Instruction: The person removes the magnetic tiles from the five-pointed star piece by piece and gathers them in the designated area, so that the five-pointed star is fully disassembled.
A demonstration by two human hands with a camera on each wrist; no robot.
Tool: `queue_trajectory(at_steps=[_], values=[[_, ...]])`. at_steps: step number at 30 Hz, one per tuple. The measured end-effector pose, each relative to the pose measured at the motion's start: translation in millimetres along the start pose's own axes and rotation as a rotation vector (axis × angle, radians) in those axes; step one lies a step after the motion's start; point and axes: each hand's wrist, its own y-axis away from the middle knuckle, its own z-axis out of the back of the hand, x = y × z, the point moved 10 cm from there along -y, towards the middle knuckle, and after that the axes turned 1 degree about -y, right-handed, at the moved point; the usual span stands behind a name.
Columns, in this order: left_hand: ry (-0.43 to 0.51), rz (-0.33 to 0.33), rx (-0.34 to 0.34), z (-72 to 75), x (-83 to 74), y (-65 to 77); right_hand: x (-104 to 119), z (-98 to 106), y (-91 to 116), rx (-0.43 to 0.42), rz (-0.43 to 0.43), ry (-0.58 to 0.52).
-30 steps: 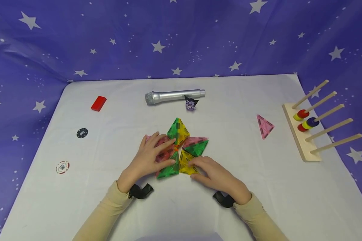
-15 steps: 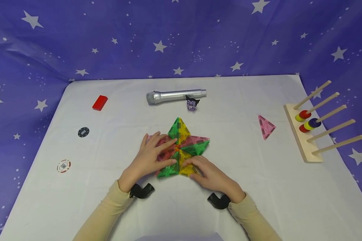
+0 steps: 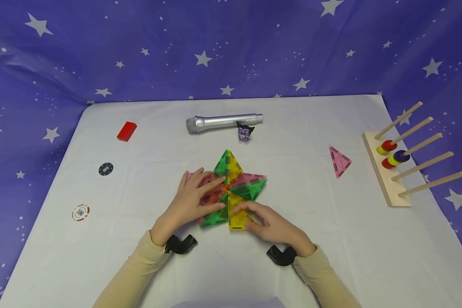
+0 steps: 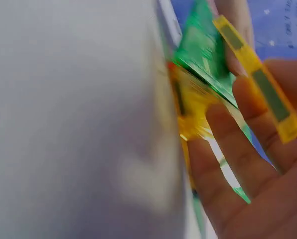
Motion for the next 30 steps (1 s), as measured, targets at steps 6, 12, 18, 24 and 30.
queue_trajectory(at_steps=[6,12,18,24,30], values=[[-0.002,0.011,0.010,0.5,2.1,1.7,10,61,9,-0.206,0.021,0.036],[-0.003,0.008,0.013,1.0,2.4,2.9,-15,153,28,-0.480,-0.102,0.092],[0.001,0.008,0.027,-0.6,2.0,3.6,-57,203,45,-0.528,-0.295,0.190],[-0.001,0.005,0.036,-2.3,0.9,2.8,-77,211,47,-0.438,-0.425,0.243],[-0.004,0.001,0.033,-2.0,0.6,1.7,-75,215,45,-0.421,-0.494,0.419]])
